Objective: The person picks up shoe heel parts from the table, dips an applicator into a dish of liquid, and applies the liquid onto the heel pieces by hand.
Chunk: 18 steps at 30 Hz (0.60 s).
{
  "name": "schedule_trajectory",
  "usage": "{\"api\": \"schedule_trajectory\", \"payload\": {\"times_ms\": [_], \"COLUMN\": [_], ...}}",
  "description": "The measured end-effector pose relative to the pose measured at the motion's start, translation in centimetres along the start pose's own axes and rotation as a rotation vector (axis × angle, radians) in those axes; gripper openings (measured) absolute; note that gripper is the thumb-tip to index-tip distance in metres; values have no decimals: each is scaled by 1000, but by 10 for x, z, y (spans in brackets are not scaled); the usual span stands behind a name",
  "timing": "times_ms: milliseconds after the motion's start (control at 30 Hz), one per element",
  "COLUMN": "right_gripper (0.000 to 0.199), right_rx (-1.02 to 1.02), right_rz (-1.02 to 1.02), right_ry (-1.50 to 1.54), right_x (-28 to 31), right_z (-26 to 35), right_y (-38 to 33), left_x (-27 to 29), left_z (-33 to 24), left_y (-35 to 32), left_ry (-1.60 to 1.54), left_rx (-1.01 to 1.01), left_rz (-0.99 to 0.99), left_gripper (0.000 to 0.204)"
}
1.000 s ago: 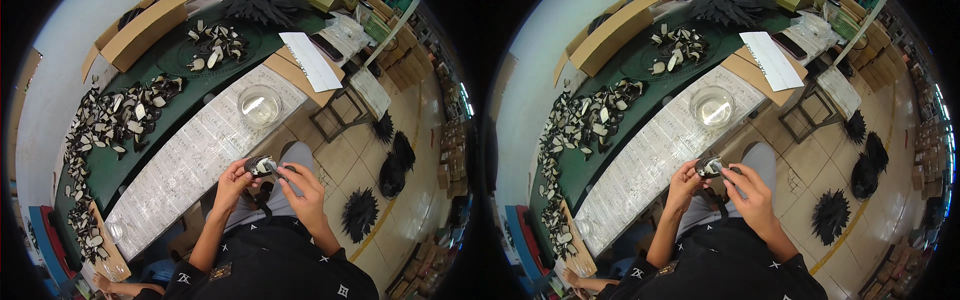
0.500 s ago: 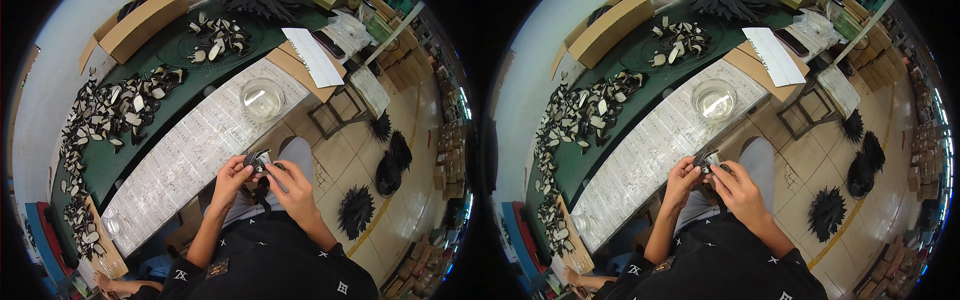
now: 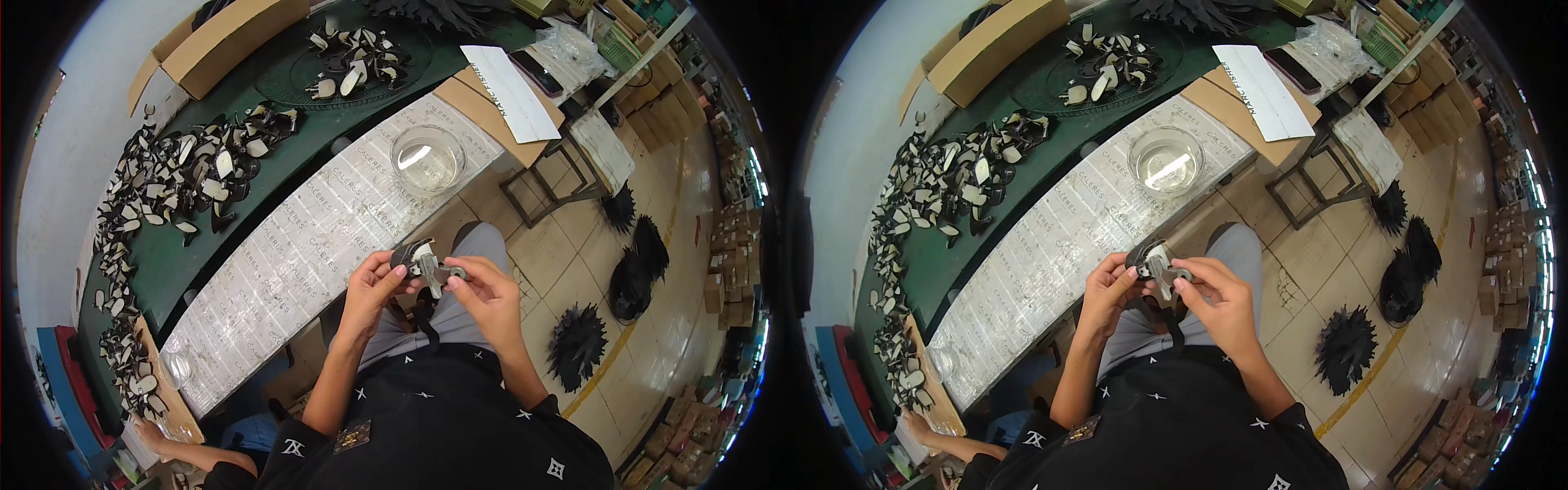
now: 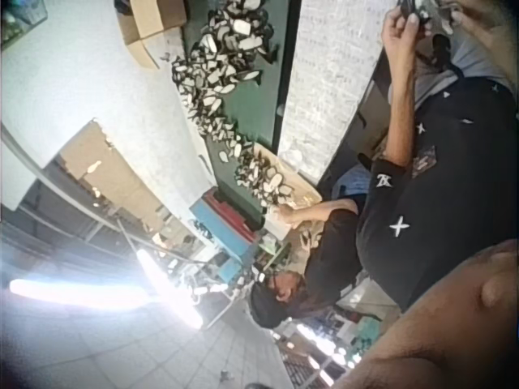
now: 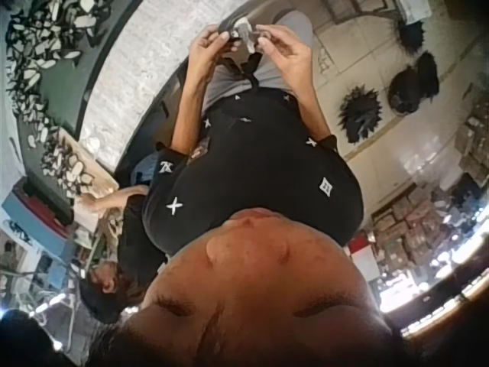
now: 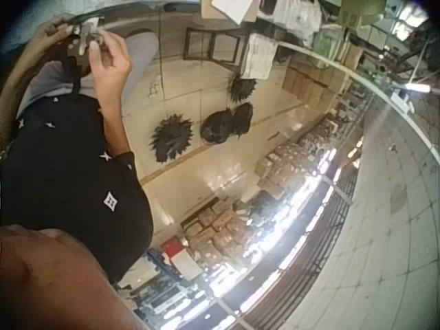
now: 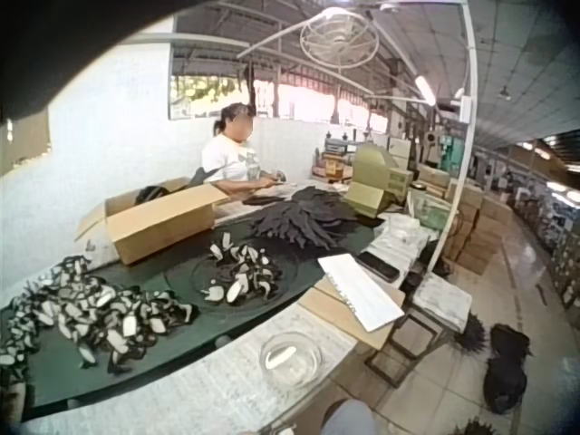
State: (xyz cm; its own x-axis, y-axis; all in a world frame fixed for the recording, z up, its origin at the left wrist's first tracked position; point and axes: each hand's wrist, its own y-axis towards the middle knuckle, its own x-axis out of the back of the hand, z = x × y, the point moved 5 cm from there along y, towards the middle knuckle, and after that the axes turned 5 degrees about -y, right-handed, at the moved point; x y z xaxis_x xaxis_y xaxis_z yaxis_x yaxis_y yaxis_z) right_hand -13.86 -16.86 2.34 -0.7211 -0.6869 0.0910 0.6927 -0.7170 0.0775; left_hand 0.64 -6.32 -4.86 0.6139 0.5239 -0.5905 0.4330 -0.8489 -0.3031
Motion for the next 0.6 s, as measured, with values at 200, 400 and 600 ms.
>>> {"api": "schedule_trajectory", "payload": {"times_ms": [200, 400, 600], "right_gripper": [27, 26, 27], "right_rx": [-78, 148, 297], "right_rz": [-19, -65, -52], "right_ry": [222, -264, -527], "right_x": [12, 11, -5], "right_z": [-5, 4, 21], "right_y": [3, 8, 6], "left_x": [3, 2, 3], "left_z": [0, 1, 3], "left_y": [1, 0, 1], "left_ry": [-8, -17, 11], "left_rx": [0, 7, 5], "left_rz": [-3, 7, 11], "left_gripper": [25, 23, 22]}}
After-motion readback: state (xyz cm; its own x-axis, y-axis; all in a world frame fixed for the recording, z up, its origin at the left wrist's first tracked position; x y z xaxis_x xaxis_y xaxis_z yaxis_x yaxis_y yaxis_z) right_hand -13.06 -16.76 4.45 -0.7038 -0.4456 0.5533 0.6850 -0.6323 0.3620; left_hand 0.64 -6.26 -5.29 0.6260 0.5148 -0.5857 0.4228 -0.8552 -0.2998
